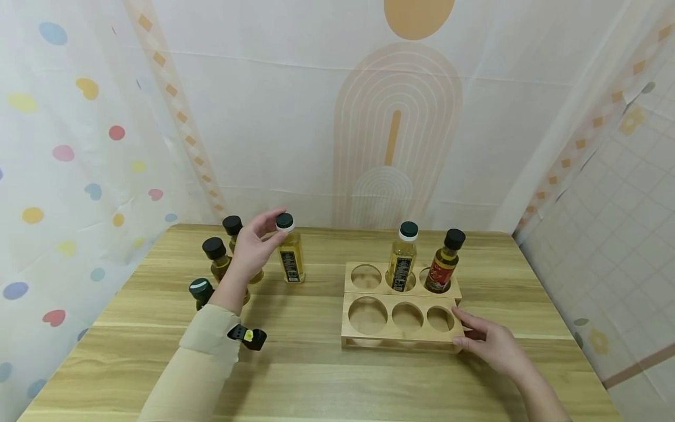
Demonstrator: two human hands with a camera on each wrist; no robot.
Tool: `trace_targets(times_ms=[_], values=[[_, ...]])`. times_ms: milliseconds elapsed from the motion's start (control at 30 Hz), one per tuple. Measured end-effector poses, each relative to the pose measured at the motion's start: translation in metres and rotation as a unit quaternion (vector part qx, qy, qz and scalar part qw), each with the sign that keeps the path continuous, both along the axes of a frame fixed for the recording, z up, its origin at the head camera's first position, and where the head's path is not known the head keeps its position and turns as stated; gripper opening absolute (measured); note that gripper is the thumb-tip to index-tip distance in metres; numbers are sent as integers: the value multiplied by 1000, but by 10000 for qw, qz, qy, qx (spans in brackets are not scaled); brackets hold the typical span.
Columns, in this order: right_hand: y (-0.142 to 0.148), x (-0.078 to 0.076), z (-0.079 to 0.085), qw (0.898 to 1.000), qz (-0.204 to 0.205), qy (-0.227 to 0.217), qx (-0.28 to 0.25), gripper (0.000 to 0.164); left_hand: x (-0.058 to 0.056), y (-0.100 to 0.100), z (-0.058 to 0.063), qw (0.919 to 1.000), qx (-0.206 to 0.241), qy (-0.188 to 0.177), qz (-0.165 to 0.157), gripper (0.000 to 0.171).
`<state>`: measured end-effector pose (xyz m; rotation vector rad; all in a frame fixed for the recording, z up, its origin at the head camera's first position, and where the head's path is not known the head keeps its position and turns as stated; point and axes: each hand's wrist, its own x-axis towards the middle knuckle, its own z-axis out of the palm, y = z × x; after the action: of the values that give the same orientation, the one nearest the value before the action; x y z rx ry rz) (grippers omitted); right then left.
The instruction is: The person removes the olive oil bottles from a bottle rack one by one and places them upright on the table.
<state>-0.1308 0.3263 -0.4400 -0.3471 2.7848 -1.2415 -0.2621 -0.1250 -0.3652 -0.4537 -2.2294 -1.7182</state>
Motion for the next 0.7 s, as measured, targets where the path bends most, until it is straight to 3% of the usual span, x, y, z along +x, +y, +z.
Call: trace_targets(times_ms=[700], values=[[-1, 1, 2, 9999, -31, -98, -67, 60, -6, -7, -6, 9995, 32, -249, 207, 41]])
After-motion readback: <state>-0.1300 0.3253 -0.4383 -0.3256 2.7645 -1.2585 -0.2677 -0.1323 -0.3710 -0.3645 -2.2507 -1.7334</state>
